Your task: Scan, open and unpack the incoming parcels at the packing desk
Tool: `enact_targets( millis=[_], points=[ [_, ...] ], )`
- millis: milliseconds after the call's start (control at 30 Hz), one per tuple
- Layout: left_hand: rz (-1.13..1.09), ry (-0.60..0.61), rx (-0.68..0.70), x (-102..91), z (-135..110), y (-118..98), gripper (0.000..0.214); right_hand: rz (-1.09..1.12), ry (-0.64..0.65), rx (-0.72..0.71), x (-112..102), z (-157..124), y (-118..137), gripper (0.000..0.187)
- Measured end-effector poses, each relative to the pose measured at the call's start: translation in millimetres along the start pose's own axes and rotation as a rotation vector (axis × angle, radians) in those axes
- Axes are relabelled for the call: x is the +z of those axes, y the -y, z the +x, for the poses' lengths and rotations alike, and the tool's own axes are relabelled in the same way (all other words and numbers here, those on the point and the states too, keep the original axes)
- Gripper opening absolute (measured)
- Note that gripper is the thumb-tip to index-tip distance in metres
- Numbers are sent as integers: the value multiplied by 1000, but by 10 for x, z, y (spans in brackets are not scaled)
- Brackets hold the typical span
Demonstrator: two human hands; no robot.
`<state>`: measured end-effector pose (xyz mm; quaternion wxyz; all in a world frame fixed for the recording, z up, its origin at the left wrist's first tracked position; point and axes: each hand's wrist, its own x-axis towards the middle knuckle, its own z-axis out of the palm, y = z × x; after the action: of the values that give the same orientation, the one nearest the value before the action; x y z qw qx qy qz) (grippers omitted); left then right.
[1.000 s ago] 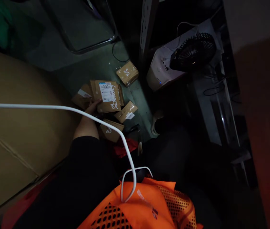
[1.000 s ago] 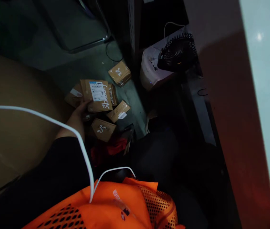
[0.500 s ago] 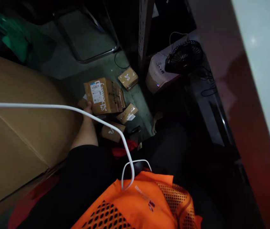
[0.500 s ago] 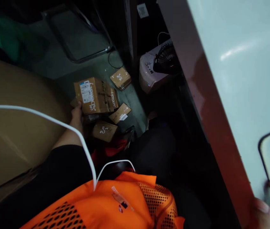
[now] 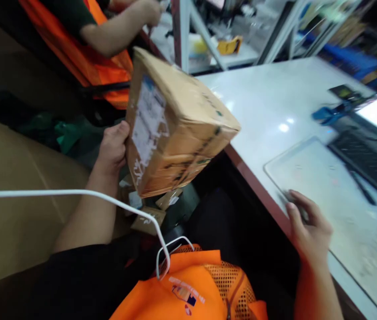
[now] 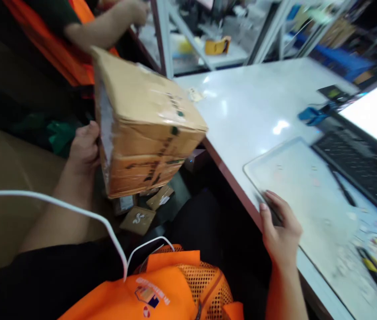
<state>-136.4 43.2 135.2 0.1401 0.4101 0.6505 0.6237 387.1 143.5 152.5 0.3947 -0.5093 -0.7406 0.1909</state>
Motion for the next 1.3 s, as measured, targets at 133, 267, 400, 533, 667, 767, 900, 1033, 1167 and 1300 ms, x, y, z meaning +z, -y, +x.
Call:
enact_targets(
  millis=[133,267,400,533,667,767,900,1033,1167,1300],
  points=[
    [-12,199,279,938,316,-1185,58,317,-73,129,-260,73,-115,52],
    [252,428,577,1962,202,-2183,50,291,-297,79,-943,-25,-359,55],
    [413,521,866,2950,-95,-2472,42,-63,-490,142,-1779,-296,-813,54],
    [486,544,1025,3655,-477,-2421,43,-538,-421,322,-2397,-480,-1226,51],
    [537,517,1057,3844,-772,-2360,46,-766,-158,579,-2607,-481,-1430,61],
    [529,526,1024,3812,-810,-2349,43,-772,-90,623,-2579,-380,-1480,65],
    [512,537,989,3755,-804,-2332,45,-786,-6,687,-2481,-175,-1482,56],
    [456,511,958,3738,-868,-2315,44,-822,21,749,-2413,-34,-1446,44],
    [426,522,957,3740,-895,-2320,44,-841,17,713,-2499,-120,-1286,43],
    [405,529,940,3734,-893,-2326,44,-634,86,343,-2646,-457,-880,32]
  ],
)
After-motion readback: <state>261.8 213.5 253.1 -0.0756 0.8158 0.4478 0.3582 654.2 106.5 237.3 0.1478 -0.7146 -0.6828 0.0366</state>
